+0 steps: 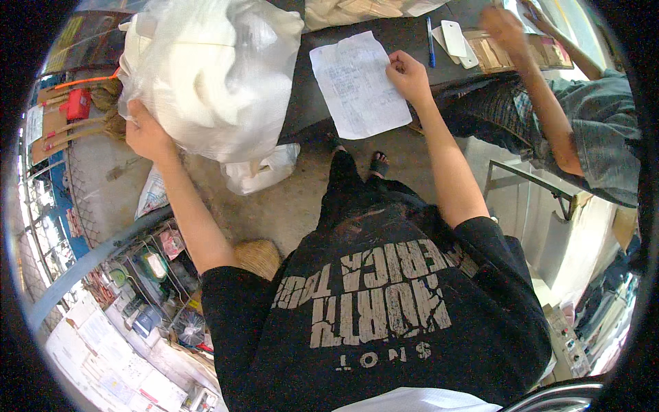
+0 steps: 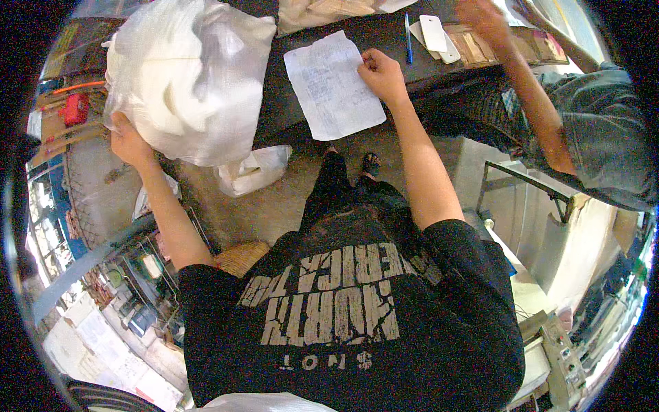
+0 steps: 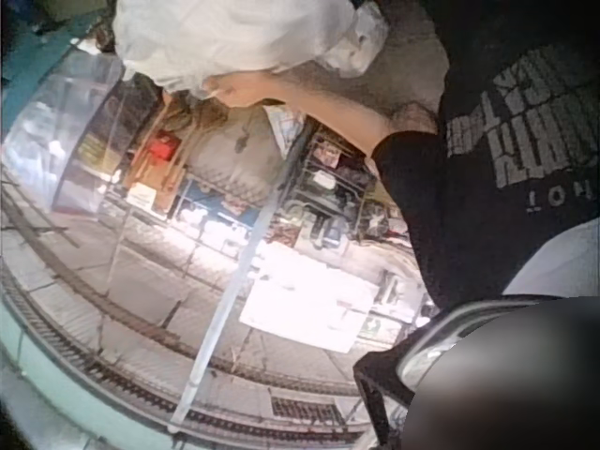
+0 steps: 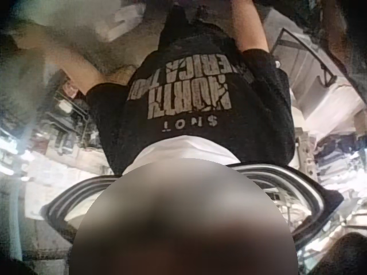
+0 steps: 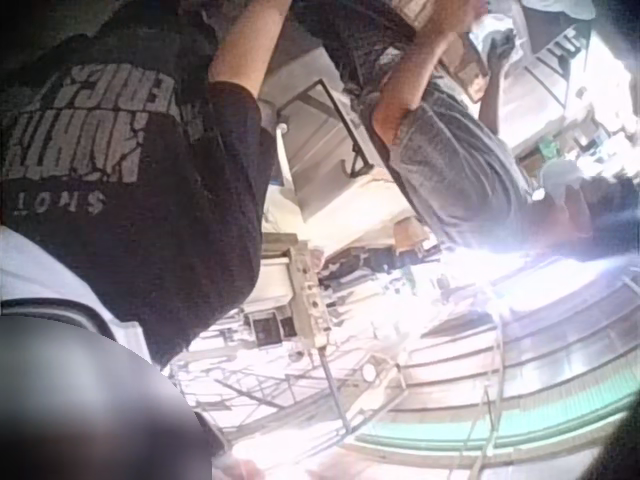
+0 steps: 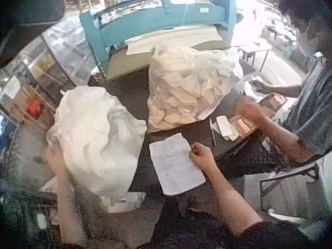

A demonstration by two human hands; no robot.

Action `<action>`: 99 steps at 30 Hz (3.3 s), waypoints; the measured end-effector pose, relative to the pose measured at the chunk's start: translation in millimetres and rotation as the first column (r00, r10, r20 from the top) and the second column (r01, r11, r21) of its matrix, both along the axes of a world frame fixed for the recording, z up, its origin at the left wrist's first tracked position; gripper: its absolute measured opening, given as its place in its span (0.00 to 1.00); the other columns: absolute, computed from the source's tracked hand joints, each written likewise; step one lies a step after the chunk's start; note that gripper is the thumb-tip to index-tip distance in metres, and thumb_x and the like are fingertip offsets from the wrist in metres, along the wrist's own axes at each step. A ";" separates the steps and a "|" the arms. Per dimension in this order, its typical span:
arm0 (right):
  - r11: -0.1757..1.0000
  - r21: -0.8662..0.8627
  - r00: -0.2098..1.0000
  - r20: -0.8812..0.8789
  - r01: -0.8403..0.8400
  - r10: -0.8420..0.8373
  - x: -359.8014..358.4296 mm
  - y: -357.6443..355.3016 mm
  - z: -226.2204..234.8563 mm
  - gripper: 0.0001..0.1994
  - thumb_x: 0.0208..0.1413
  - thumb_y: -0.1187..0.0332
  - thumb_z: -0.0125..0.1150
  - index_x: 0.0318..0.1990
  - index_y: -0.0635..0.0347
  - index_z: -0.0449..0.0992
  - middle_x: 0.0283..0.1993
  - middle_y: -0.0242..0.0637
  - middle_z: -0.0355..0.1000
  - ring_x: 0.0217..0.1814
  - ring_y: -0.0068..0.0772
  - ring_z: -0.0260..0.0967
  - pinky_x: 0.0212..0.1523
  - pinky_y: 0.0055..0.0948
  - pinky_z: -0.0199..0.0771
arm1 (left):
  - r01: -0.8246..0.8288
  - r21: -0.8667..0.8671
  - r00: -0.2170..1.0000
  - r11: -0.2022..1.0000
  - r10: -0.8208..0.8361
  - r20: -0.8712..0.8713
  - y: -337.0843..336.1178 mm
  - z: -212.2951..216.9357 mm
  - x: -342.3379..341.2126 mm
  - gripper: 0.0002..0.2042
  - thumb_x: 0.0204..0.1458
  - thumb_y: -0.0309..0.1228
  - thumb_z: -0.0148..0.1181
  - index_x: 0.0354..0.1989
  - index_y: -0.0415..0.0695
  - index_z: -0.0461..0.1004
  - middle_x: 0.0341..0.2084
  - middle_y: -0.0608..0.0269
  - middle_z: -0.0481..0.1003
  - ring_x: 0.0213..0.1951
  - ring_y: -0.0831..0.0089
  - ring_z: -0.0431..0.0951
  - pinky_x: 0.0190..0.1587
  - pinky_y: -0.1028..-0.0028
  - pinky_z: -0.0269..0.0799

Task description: The person places a handwritten list into a plastic bag containing white plastic parts, then ties the bag closed. They repeat the process with a second bag, placing the list inside and securing it.

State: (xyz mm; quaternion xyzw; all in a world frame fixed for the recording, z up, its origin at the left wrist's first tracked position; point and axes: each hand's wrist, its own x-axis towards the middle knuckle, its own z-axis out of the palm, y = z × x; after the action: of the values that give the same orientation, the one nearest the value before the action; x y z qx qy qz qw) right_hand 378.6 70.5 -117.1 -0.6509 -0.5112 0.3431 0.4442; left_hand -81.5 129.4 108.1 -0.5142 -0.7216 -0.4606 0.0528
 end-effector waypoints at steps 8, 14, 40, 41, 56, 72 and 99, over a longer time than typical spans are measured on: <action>0.999 0.045 1.000 0.018 0.013 -0.014 -0.9 1.9 -5.1 0.12 0.53 0.68 0.67 0.43 0.63 0.79 0.31 0.38 0.79 0.32 0.26 0.75 0.38 0.30 0.76 | 0.043 0.172 0.987 0.984 -0.068 0.145 -29.8 -24.7 18.2 0.28 0.68 0.51 0.54 0.46 0.32 0.82 0.35 0.51 0.84 0.37 0.65 0.80 0.45 0.64 0.74; 1.000 -0.005 1.000 0.008 0.007 -0.007 0.5 1.6 -7.9 0.12 0.54 0.68 0.67 0.43 0.62 0.79 0.33 0.40 0.81 0.34 0.28 0.78 0.38 0.31 0.77 | 0.062 0.203 0.983 0.977 -0.095 0.156 -18.6 -32.5 0.1 0.29 0.68 0.52 0.54 0.44 0.30 0.81 0.35 0.50 0.83 0.37 0.66 0.79 0.44 0.66 0.73; 0.999 0.053 1.000 0.028 -0.006 0.004 3.2 5.7 -15.4 0.13 0.53 0.64 0.66 0.43 0.61 0.79 0.32 0.42 0.80 0.33 0.37 0.79 0.39 0.36 0.78 | 0.068 0.179 0.975 0.981 -0.104 0.196 -18.1 -36.6 -6.1 0.29 0.68 0.52 0.56 0.44 0.30 0.82 0.33 0.51 0.84 0.35 0.69 0.78 0.42 0.67 0.73; 0.999 0.040 1.000 0.026 -0.002 0.001 3.3 5.6 -15.3 0.13 0.53 0.64 0.66 0.43 0.61 0.79 0.32 0.42 0.80 0.33 0.37 0.79 0.38 0.36 0.78 | 0.071 0.175 0.974 0.982 -0.106 0.199 -18.4 -36.9 -6.5 0.29 0.68 0.52 0.56 0.44 0.30 0.82 0.33 0.51 0.84 0.35 0.69 0.78 0.42 0.67 0.73; 1.000 -0.002 0.999 0.047 0.003 -0.003 0.6 2.2 1.3 0.12 0.53 0.65 0.67 0.42 0.61 0.80 0.32 0.39 0.80 0.33 0.33 0.79 0.39 0.34 0.77 | 0.063 0.239 0.966 0.969 -0.120 0.230 -19.1 -34.7 2.3 0.27 0.67 0.50 0.58 0.42 0.30 0.82 0.32 0.54 0.83 0.35 0.71 0.77 0.41 0.68 0.73; 1.000 0.010 0.998 0.068 0.013 -0.013 0.5 2.2 1.3 0.13 0.55 0.63 0.67 0.43 0.61 0.79 0.32 0.43 0.80 0.32 0.35 0.79 0.38 0.35 0.78 | 0.088 0.249 0.945 0.964 -0.160 0.286 -18.9 -40.6 -3.4 0.25 0.68 0.46 0.58 0.36 0.29 0.80 0.28 0.59 0.80 0.32 0.74 0.73 0.38 0.69 0.71; 0.999 -0.028 0.995 0.097 0.038 -0.035 0.6 2.0 -3.3 0.15 0.55 0.62 0.67 0.45 0.62 0.80 0.34 0.43 0.82 0.34 0.36 0.80 0.39 0.35 0.79 | 0.099 0.274 0.940 0.957 -0.180 0.290 -23.8 -38.7 5.4 0.27 0.68 0.49 0.58 0.35 0.30 0.79 0.28 0.60 0.79 0.32 0.74 0.73 0.36 0.71 0.70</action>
State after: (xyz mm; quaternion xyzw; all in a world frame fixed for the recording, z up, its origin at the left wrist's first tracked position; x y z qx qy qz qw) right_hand 379.2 72.5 -120.4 -0.6824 -0.5149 0.3110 0.4154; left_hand -76.1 105.6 69.5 -0.4741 -0.6170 -0.6275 -0.0292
